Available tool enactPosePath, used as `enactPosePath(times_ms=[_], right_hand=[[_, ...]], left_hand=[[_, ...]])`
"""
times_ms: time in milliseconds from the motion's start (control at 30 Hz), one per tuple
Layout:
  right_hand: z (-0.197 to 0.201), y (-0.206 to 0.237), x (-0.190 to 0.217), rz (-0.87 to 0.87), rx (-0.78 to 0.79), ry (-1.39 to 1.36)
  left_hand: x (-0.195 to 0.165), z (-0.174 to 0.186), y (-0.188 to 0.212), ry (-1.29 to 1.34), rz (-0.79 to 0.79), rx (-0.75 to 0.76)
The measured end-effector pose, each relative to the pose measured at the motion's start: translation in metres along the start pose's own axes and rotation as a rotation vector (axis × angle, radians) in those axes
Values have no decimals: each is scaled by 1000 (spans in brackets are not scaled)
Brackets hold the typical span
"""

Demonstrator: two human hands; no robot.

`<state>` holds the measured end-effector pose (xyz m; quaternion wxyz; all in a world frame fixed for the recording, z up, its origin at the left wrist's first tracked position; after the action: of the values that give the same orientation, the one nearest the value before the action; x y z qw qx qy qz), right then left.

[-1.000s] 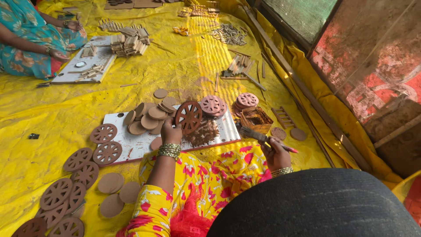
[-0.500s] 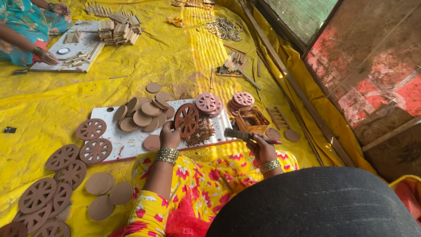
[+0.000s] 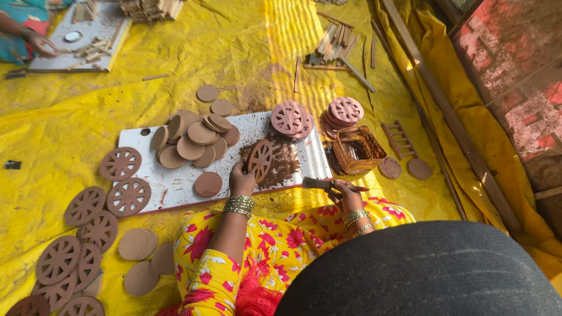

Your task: The person sits on the ground and spreads brown paste over decorative wooden wheel cutouts one at a time using a small flat tool, working on a white board. Coated pieces are set aside with finished stacks while uncoated discs and wheels wait nearby.

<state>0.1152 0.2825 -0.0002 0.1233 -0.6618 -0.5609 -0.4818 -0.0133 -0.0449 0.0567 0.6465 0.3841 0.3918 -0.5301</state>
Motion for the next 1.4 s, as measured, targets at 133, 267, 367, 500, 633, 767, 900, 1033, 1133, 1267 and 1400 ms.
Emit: enactPosePath(times_ms=[133,267,367,500,633,767,900,1033,1133,1267,1400], right_hand=[[6,-11,-1,4,-152,57],[1,-27,-3,29,-188,74],[-19,-42,-8,120,-57,114],[-56,-43,-8,475,159,461],[-76,-22,-14,742,202,1022],[-89,-3,-18,875,380,1062],[-97,5,-23,859,486,1017],[-104,11,-26,816,548,994],[-105,15,-26,789,551,1018],[-105,15,-22,830,446,998],[-104,9,-30,743,407,1018]], left_hand=[[15,-22,-8,-33,53,3],[31,-31,-12,-15,63,39],[37,-40,-12,-66,58,84],[41,-47,-17,-111,86,118],[45,-45,-25,-163,65,114],[56,-46,-24,-208,110,137],[49,-45,-20,-163,-86,86],[46,-50,-19,-132,-139,114],[51,-52,-19,-139,-55,144],[49,-52,-19,-168,-106,114],[46,-53,-18,-202,-186,104]])
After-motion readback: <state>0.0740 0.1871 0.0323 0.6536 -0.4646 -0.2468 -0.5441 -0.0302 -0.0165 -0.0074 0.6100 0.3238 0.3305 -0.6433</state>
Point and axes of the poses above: each hand's wrist, its own y-axis away from the middle knuckle, its own z-axis out of the back of the hand, x = y × z, the point moved 6 cm from there along -y, towards the middle knuckle, and after that the axes turned 2 degrees about -y, right-handed, at the moved point
